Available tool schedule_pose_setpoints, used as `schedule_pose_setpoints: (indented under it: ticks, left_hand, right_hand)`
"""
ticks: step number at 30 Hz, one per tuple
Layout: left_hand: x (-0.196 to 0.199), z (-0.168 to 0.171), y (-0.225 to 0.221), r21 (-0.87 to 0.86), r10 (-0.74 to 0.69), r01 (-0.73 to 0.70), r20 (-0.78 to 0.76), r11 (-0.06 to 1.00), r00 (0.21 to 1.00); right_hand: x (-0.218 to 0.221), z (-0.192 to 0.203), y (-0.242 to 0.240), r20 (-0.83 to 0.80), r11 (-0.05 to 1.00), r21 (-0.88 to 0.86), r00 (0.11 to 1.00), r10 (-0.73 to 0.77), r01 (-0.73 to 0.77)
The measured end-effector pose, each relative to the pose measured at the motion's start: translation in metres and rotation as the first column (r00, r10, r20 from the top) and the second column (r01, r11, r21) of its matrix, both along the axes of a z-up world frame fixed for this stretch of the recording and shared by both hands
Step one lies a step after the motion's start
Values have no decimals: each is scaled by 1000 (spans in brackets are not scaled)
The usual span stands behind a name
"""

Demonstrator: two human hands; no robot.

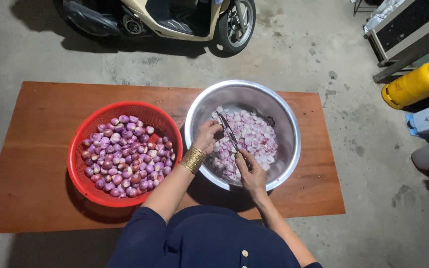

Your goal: The person slices red onions into thin rings using a knife and places them into a metal bowl. They repeatedly pick up whole onions from a red basket, cut them over the bowl, and discard the ends.

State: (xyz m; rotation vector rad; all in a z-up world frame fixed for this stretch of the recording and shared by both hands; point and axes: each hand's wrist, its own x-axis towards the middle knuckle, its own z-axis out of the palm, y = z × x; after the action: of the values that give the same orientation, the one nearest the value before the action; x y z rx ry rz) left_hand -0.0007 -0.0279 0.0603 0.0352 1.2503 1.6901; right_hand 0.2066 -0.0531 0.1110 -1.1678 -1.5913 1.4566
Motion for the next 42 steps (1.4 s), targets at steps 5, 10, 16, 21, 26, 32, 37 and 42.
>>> schedule_pose_setpoints:
  ticks: [5,10,16,21,26,32,37,42]
  left_hand:
    - [7,7,-13,-75,5,-18,-168,997,986]
    - [10,6,-15,-37,50,-54,-106,998,993]
    - [2,-14,-4,25,74,-72,-119,997,990]
    - [-2,-36,1,-48,60,-67,-129,997,990]
    - [-6,-38,1,-98,17,-33,-155,995,988]
    - [-8,-41,2,-51,35,-43,-148,998,988]
    - [6,-25,-10,-36,12,-22,-247,999,969]
    - [12,-41,-22,-302,-146,-48,-588,952,796]
  right_hand:
    - [2,-15,12,-2,1000,21,1000,-22,22]
    - [-2,-17,16,20,996,-58,998,-61,62]
    - [-3,-26,13,-72,986,-157,995,-73,61]
    - [1,-28,10,-47,992,-115,998,-49,43]
    - [1,-17,4,2,994,-108,1000,-29,29]
    - [0,0,1,56,995,-99,998,17,-12]
    - [-1,-11,5,13,994,-102,999,-34,35]
    - [1,13,13,582,935,331,807,-95,-129]
